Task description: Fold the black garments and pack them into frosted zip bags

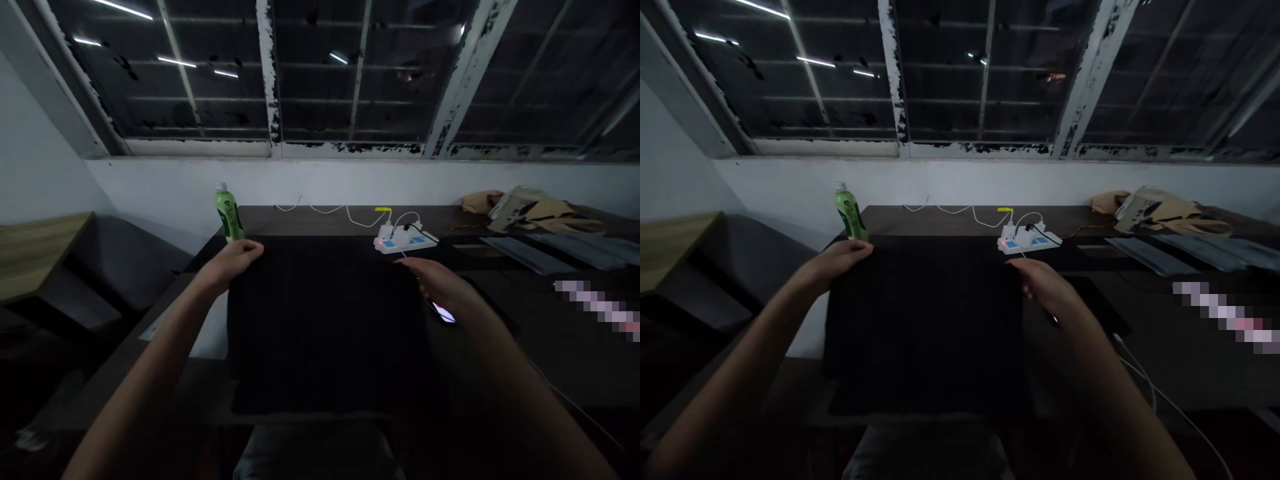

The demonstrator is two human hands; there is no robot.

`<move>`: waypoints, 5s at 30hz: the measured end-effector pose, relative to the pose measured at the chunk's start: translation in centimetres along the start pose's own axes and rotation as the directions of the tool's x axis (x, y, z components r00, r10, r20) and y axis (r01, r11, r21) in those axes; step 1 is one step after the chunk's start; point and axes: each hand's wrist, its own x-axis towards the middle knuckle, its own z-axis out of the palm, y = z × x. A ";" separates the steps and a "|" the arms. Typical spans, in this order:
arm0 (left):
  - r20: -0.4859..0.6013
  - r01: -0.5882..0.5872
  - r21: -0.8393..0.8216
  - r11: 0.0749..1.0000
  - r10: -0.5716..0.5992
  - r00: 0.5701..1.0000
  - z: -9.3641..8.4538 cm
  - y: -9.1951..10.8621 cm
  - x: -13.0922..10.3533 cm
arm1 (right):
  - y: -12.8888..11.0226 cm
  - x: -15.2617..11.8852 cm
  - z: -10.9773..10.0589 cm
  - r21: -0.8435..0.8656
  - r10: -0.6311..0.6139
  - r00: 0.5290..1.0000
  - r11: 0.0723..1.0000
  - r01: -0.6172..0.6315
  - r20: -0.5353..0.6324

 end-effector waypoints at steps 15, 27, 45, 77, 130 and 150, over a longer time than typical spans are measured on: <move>0.616 -0.535 0.361 0.764 0.236 0.752 6.2 -4.5 -8.8 | 1.9 -6.8 6.9 -0.540 -0.279 0.755 0.558 0.630 0.593; 0.404 -0.460 0.419 0.783 0.293 0.867 4.5 -6.0 -3.7 | 1.4 -3.3 5.4 -0.693 -0.320 0.831 0.458 0.557 0.456; 0.028 -0.412 0.553 0.724 0.479 0.877 3.6 -9.2 0.4 | 6.5 1.3 8.1 -0.524 -0.387 0.869 0.694 0.494 0.307; -0.205 -0.265 0.452 0.852 0.388 0.898 7.3 -8.4 -1.4 | 6.4 1.6 5.9 -0.599 -0.231 0.965 0.757 0.260 0.126; -0.148 -0.267 0.011 0.964 0.266 0.953 4.9 -5.3 -0.6 | 1.5 -0.5 2.6 0.154 -0.087 0.990 0.986 0.069 0.114; -0.025 -0.370 0.313 0.875 0.397 0.918 0.3 -6.0 -14.0 | 2.7 -12.0 -2.0 -0.390 -0.243 0.921 0.850 0.353 0.304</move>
